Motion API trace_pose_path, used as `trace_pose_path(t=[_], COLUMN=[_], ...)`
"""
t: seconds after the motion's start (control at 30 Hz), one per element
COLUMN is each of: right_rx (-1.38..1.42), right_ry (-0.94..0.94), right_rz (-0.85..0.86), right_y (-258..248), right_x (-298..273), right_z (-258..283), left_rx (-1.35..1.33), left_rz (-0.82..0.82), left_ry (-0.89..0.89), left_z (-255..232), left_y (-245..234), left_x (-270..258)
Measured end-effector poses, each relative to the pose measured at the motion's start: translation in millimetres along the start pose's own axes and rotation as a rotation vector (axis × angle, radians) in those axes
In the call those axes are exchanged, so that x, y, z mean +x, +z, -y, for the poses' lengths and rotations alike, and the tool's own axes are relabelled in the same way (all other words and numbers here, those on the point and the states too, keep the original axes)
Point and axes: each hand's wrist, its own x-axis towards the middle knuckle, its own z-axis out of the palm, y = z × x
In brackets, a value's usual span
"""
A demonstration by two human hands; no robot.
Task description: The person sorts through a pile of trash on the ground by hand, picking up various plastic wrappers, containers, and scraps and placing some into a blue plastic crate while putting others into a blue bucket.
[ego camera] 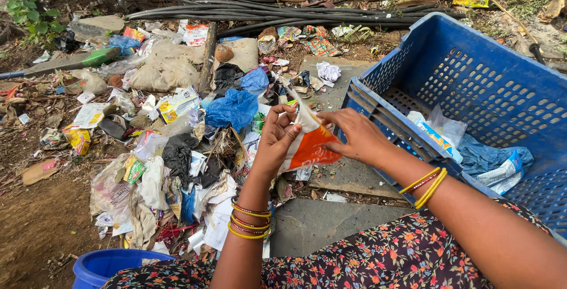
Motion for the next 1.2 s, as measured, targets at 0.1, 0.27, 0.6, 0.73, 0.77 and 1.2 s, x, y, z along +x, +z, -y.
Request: trace_pose_path(t=[0.1,0.27,0.6,0.73,0.77,1.2], right_rx=[0.027,0.032,-0.156,-0.287,-0.325,-0.656], right_ry=[0.024,-0.001,-0.071,0.087,0.120,0.898], right_rz=[0.000,-0.067,-0.369,-0.521,-0.580,-0.549], right_y=[2,3,-31,-96,-111,-133], right_x=[1,1,1,-20,-30,-139], right_z=[2,-1,-65,-106,-117,-263], left_rx=[-0.053,-0.007,0.212,0.091,0.072,0.102], left_rz=[-0.012,-0.065,-0.203,-0.214,-0.215,-0.313], left_ry=[-0.025,-0.002,0.161,0.084,0.076,0.038], left_z=[-4,2,-9,-20,-20,-10], left_y=[2,-4,-11,-4,-3,2], left_x=[-2,-1,2,0,1,16])
